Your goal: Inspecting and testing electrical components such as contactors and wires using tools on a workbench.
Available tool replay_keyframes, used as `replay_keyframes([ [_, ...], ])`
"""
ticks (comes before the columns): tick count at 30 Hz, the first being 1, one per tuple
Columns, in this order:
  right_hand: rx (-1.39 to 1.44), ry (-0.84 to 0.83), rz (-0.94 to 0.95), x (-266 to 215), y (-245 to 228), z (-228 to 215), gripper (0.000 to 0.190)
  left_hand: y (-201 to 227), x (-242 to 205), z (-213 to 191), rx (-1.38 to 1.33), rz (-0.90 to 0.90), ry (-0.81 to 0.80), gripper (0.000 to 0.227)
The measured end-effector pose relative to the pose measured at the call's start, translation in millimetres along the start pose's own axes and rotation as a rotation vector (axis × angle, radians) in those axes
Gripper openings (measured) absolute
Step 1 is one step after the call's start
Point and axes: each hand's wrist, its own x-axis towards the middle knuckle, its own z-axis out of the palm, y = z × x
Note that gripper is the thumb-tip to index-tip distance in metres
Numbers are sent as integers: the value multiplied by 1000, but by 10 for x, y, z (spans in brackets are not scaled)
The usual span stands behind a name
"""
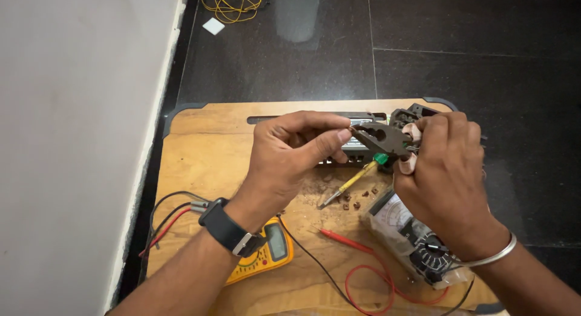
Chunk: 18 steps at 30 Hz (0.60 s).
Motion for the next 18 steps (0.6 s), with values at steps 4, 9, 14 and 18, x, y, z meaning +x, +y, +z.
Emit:
replay_keyframes([
  [4, -14, -8, 16, 6, 6, 32, 38, 37, 9, 23, 44, -22, 23, 17],
  [9, -27, -15, 31, 17, -11, 8, 34, 26, 26, 16, 48, -28, 28, 17],
  [14, -61, -45, 27, -3, 43, 100, 38, -33, 23, -4, 73, -10, 39, 16],
  [18, -61, -39, 27, 7, 26, 90, 40, -54, 39, -43, 20, -55, 10, 20],
])
